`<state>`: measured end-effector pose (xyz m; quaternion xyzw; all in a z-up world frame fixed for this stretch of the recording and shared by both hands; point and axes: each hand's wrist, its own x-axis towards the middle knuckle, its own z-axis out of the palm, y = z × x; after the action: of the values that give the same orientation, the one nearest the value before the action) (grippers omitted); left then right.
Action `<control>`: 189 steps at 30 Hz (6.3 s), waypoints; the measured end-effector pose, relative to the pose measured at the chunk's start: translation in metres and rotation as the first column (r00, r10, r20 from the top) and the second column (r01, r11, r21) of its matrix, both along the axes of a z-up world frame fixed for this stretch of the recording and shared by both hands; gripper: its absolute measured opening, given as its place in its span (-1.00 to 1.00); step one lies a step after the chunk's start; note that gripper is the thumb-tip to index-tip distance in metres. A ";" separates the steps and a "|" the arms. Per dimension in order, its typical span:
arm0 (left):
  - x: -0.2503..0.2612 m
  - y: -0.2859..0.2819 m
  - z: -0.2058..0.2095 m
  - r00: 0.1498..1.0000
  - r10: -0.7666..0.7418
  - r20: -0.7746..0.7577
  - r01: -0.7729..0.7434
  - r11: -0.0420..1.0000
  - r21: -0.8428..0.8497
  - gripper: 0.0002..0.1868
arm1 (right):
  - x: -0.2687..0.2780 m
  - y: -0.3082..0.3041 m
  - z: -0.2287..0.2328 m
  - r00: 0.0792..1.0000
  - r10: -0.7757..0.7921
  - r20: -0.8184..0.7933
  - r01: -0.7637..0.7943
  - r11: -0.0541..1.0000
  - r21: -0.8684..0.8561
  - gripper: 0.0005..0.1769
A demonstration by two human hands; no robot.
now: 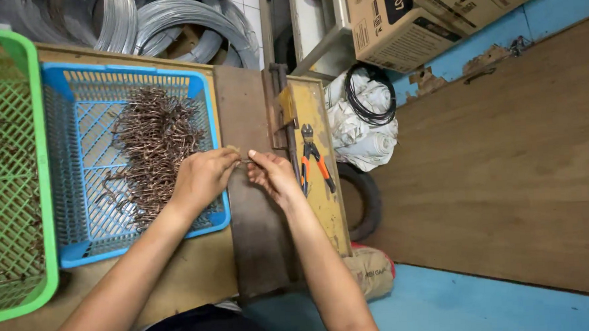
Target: Pick up small metal wires from a basket, place them into a cutting jig, and operate the hand cutter to process them.
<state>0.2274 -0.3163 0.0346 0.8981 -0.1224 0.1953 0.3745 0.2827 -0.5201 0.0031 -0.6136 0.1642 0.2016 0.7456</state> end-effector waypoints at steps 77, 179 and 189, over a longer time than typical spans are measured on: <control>0.150 -0.129 -0.103 0.932 0.232 -0.279 -0.282 0.947 -0.154 -0.76 | -0.051 -0.127 0.099 0.880 0.415 0.230 -0.009 0.500 -0.866 -0.75; 0.143 -0.113 -0.029 0.935 0.325 -0.141 -0.291 0.933 0.213 -0.68 | -0.054 -0.087 0.008 0.997 0.041 0.063 0.040 0.431 -0.902 -0.32; 0.136 -0.111 -0.023 0.939 0.305 -0.161 -0.297 0.952 0.071 -0.65 | -0.046 -0.090 0.052 0.887 0.325 0.329 0.171 0.429 -0.887 -0.74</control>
<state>0.3633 -0.4269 0.0121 0.9280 0.0441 0.1702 0.3286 0.2364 -0.6105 0.0553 -0.9502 0.0378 -0.0314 0.3078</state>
